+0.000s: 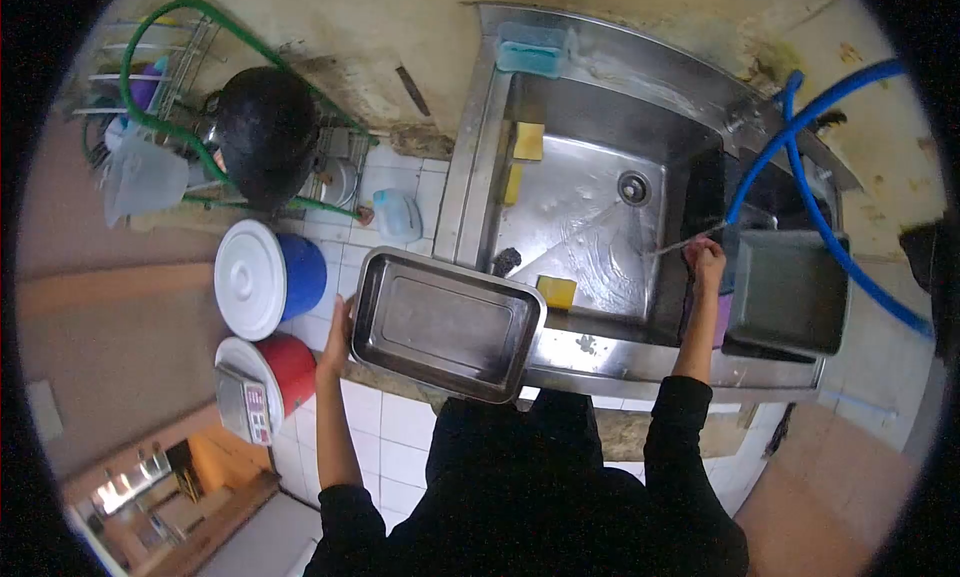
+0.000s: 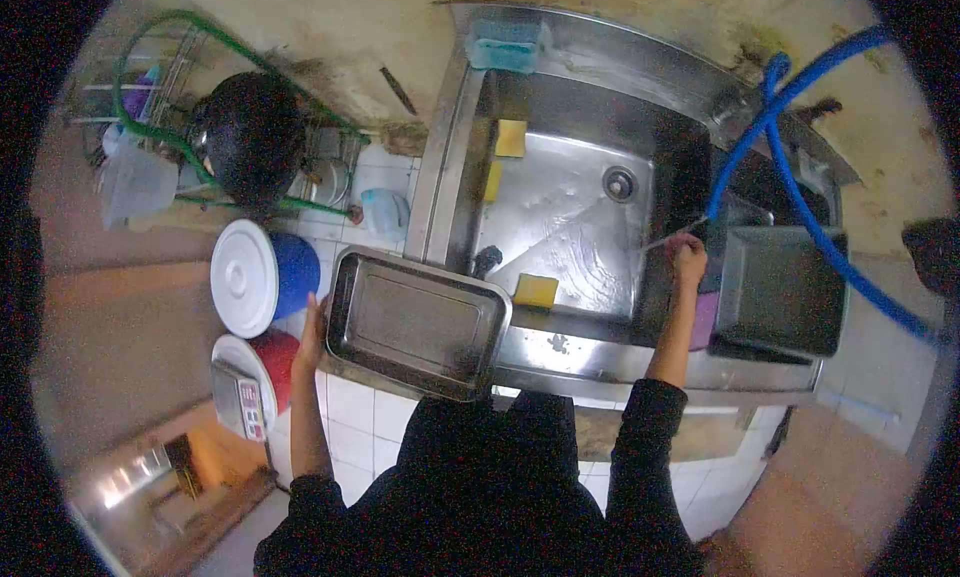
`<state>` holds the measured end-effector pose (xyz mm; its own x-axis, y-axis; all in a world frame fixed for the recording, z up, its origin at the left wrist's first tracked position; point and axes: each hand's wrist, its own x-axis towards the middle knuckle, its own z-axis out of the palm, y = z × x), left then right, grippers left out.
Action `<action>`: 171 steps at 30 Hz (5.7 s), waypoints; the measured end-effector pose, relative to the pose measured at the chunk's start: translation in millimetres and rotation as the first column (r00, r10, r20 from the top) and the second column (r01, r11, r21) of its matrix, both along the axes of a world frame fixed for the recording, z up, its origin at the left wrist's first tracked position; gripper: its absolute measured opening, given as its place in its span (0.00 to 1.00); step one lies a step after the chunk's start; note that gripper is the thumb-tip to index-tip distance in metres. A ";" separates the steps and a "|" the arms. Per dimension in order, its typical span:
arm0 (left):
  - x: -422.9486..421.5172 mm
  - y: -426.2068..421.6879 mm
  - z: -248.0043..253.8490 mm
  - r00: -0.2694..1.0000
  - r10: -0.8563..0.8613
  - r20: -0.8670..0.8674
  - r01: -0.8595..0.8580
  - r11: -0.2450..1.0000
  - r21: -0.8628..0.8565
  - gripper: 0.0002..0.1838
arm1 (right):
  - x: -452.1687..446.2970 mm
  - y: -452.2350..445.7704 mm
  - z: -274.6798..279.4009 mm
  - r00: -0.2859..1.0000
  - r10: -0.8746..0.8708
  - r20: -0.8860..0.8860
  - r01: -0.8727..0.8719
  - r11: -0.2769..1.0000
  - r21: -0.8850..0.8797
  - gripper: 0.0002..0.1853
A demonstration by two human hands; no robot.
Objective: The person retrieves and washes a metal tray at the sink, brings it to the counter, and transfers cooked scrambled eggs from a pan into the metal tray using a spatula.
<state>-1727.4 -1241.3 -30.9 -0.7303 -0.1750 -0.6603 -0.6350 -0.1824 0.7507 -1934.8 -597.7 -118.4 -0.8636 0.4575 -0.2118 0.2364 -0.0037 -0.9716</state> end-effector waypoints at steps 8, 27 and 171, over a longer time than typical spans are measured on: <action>-36.7 117.3 83.4 0.705 0.140 -0.695 -0.704 0.024 -0.710 0.09 | -44.8 27.0 -16.3 0.967 0.188 -0.172 -0.205 0.975 -0.084 0.09; -243.2 636.8 -109.5 0.964 0.147 -0.220 -0.025 0.878 0.479 0.30 | -35.1 35.7 1.6 0.889 0.458 0.026 -0.374 0.757 -0.536 0.31; 1730.3 1541.5 92.7 -0.174 -0.950 -0.261 0.509 -0.313 0.802 0.30 | 2327.7 798.3 107.6 -0.320 -0.921 0.222 0.461 0.053 0.886 0.27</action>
